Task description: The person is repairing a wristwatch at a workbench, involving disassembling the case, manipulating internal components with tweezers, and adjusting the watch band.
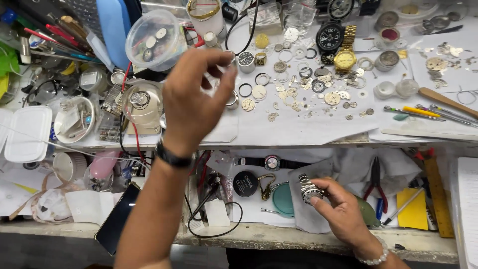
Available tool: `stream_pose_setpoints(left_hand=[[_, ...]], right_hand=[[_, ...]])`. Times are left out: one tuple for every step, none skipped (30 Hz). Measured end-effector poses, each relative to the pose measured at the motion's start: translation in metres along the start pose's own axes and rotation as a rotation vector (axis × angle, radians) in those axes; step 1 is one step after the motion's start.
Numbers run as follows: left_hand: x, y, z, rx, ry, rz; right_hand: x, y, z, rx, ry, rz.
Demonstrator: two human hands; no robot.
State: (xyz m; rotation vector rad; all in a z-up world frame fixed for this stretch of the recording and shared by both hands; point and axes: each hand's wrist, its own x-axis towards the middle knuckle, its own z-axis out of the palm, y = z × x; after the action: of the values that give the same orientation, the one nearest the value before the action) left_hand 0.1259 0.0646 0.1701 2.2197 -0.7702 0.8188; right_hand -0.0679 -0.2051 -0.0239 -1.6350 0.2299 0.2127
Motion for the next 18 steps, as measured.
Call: stream_pose_setpoints(left_hand=[[0.011, -0.011, 0.003, 0.032, -0.024, 0.029], [0.022, -0.022, 0.006, 0.063, -0.050, 0.055], [0.028, -0.029, 0.009, 0.061, -0.050, 0.059], [0.036, -0.036, 0.016, 0.104, -0.072, 0.077], [0.044, -0.042, 0.024, 0.147, -0.093, 0.095], [0.046, -0.044, 0.030, 0.121, -0.097, 0.114], [0.049, -0.045, 0.036, 0.118, -0.138, 0.123], [0.053, -0.047, 0.043, 0.114, -0.181, 0.134], [0.057, -0.037, 0.046, 0.087, -0.186, 0.155], [0.059, -0.028, 0.046, 0.066, -0.200, 0.167], [0.060, -0.020, 0.046, 0.046, -0.214, 0.180], [0.061, -0.010, 0.045, 0.026, -0.218, 0.189], [0.061, 0.000, 0.043, 0.012, -0.208, 0.220], [0.060, 0.009, 0.038, 0.005, -0.196, 0.244], [0.054, 0.015, 0.038, -0.008, -0.200, 0.246], [0.050, 0.021, 0.036, -0.039, -0.215, 0.251], [0.045, 0.027, 0.034, -0.070, -0.231, 0.257], [0.042, 0.036, 0.028, -0.078, -0.228, 0.254]], right_hand=[[0.000, 0.001, 0.000, -0.017, -0.019, -0.052], [0.000, 0.003, 0.001, -0.035, -0.038, -0.102], [0.001, 0.001, 0.003, -0.034, -0.034, -0.104], [0.000, 0.000, 0.002, -0.097, -0.062, -0.140], [0.000, -0.001, 0.001, -0.161, -0.090, -0.175], [-0.001, -0.001, 0.001, -0.162, -0.058, -0.170], [-0.002, -0.001, 0.000, -0.184, -0.082, -0.237], [-0.001, -0.002, -0.001, -0.206, -0.105, -0.303], [-0.004, -0.009, -0.005, -0.208, -0.071, -0.296], [-0.007, -0.015, -0.009, -0.207, -0.135, -0.295], [-0.010, -0.020, -0.012, -0.206, -0.199, -0.294], [-0.013, -0.032, -0.020, -0.209, -0.179, -0.285], [-0.016, -0.043, -0.027, -0.264, -0.276, -0.355], [-0.019, -0.054, -0.032, -0.318, -0.384, -0.425], [-0.021, -0.063, -0.039, -0.320, -0.374, -0.416], [-0.021, -0.073, -0.046, -0.400, -0.409, -0.528], [-0.022, -0.083, -0.053, -0.481, -0.444, -0.639], [-0.023, -0.090, -0.060, -0.488, -0.443, -0.632]])
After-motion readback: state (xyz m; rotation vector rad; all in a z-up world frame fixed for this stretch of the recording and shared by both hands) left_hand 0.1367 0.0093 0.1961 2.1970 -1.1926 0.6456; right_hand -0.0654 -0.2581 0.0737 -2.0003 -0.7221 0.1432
